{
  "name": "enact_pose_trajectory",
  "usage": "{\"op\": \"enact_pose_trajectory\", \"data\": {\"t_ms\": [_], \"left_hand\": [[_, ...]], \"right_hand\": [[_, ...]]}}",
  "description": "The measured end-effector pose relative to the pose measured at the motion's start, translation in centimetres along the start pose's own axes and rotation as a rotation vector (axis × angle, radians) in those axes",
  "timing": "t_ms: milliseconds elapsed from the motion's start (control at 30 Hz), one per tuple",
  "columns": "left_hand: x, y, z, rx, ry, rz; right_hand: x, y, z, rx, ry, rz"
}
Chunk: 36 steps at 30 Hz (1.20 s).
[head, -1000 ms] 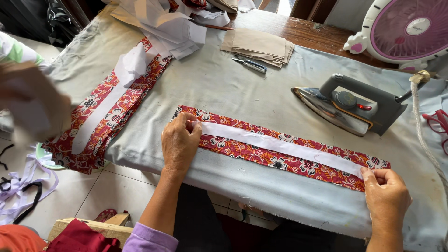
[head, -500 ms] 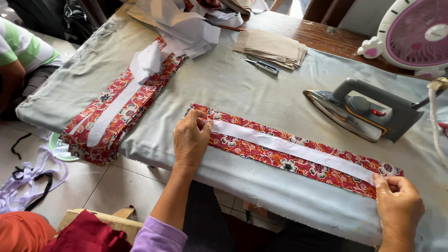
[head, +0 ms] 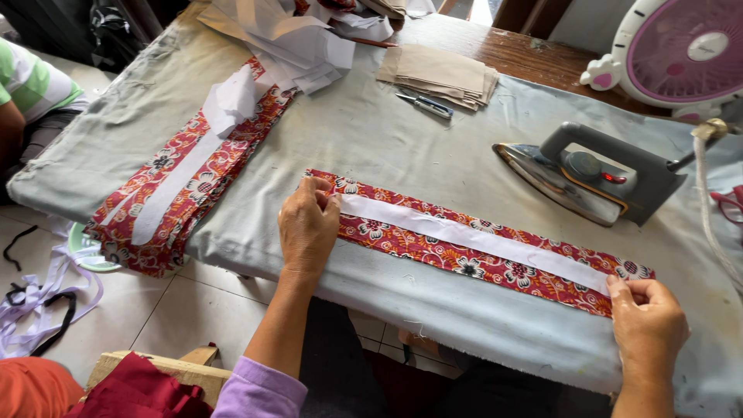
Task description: The person irons a long strip of patterned fabric with a white center on a table. They then pick up a small beige fabric piece, place a white paper pattern on it, and iron it flat.
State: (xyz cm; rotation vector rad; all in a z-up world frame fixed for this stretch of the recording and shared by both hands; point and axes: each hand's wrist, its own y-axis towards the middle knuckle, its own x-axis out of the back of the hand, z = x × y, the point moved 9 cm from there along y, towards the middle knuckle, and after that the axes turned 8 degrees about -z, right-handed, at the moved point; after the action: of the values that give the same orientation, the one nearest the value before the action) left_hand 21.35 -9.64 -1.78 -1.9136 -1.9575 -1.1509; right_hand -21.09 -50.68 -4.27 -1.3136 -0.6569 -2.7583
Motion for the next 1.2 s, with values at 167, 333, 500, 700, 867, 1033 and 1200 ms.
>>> {"op": "enact_pose_trajectory", "data": {"t_ms": [167,333,500,700,867,1033,1200], "left_hand": [[0.7,0.0,-0.2,-0.074,0.004,-0.048],[0.5,0.0,-0.5,-0.121,-0.029,-0.022],[0.5,-0.2,0.8,-0.067,0.058,-0.032],[0.0,-0.2,1.6,-0.107,0.072,-0.046],[3.4,-1.6,-3.6,-0.329,0.063,-0.214],[0.3,-8.6,-13.8,-0.550,-0.273,-0.021],[-8.6,-16.8,-18.4,-0.715,-0.042,0.377]], "right_hand": [[-0.6,0.4,-0.5,0.069,-0.062,-0.042],[0.1,0.1,0.3,0.032,-0.077,-0.057],[0.7,-0.3,1.3,0.041,-0.082,-0.092],[0.9,-0.4,1.6,-0.019,-0.004,-0.070],[4.5,-2.0,4.1,0.060,0.109,-0.197],[6.3,-7.9,15.7,0.579,0.193,-0.268],[-1.4,-10.8,18.9,0.717,0.040,0.144]]}}
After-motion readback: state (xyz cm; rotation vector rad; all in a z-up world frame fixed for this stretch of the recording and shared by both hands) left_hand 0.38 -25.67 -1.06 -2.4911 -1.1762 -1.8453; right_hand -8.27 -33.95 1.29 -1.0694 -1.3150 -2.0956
